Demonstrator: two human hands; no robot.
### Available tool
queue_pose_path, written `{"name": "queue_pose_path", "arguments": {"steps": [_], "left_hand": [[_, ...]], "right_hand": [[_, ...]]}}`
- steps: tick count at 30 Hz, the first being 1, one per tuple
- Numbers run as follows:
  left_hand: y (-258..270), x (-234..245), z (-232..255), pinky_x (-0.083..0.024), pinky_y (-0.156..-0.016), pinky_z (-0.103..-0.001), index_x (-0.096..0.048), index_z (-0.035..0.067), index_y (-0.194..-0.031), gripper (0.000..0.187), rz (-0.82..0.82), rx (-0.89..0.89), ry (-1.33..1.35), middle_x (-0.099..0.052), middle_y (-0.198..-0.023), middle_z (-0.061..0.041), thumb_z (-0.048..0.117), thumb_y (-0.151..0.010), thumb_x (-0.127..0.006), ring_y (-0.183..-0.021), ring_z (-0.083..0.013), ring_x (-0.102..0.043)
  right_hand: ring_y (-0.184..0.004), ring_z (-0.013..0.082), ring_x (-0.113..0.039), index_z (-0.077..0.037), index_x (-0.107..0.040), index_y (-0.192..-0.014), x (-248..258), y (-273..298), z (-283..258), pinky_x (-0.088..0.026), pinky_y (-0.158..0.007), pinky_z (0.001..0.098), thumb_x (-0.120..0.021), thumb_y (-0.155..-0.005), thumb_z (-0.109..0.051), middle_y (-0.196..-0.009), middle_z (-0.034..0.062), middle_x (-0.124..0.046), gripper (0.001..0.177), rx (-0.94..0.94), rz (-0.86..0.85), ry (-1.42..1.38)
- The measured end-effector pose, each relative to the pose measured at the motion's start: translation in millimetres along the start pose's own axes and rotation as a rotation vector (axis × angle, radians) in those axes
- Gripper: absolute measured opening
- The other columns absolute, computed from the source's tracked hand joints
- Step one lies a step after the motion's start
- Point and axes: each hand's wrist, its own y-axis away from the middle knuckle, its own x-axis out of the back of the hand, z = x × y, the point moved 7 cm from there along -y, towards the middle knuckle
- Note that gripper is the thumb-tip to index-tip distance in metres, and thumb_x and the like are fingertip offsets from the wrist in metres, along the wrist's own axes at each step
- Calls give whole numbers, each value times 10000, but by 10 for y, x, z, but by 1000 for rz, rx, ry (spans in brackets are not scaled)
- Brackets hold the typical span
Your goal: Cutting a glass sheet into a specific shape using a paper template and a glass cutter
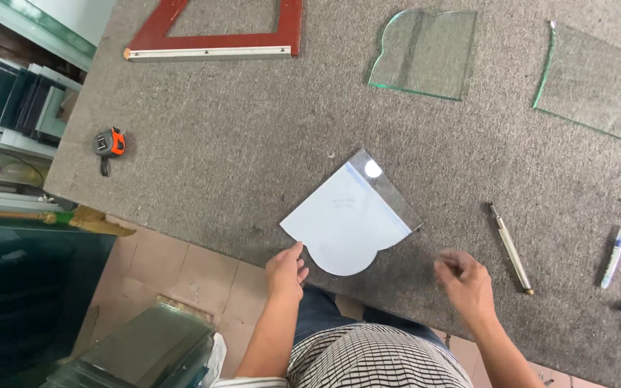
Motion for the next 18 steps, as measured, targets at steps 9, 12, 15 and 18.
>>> {"name": "queue_pose_path", "arguments": {"steps": [9, 12, 15, 18], "left_hand": [[-492, -260, -200, -452, -1051, -564, -522, -156, -1352, 751, 16, -117, 219, -535, -1362, -387, 214, -803, -876, -1298, -473, -556], [-45, -346, -12, -441, -1069, -579, -496, -180, -1369, 785, 38, -127, 193, -536, -1336, -408, 227, -813, -874, -1320, -501, -523], [278, -346, 156, -481, -1049, -574, -500, -179, -1372, 771, 82, -134, 178, -561, -1306, -395, 222, -818, -857, -1285, -482, -564], [137, -398, 112, -501, -1030, -568, -530, -160, -1357, 718, 119, -137, 180, -580, -1296, -380, 218, -830, -839, -1265, -468, -586]], "right_hand": [[-761, 306, -757, 15, -751, -1181, 188, -218, -224, -570, -746, 415, -716, -916, -87, -933, 212, -779, 286, 241, 49, -73], [-746, 300, -757, 37, -746, -1177, 129, -207, -110, -580, -748, 418, -718, -904, -70, -940, 219, -779, 294, 231, 3, -100], [-751, 296, -766, 37, -747, -1167, 27, -185, 7, -590, -746, 419, -719, -898, -77, -948, 212, -786, 293, 197, -46, -127], [-772, 310, -778, 36, -753, -1165, 28, -71, 42, -596, -759, 433, -719, -898, -84, -954, 215, -793, 295, 145, -75, -116]]}}
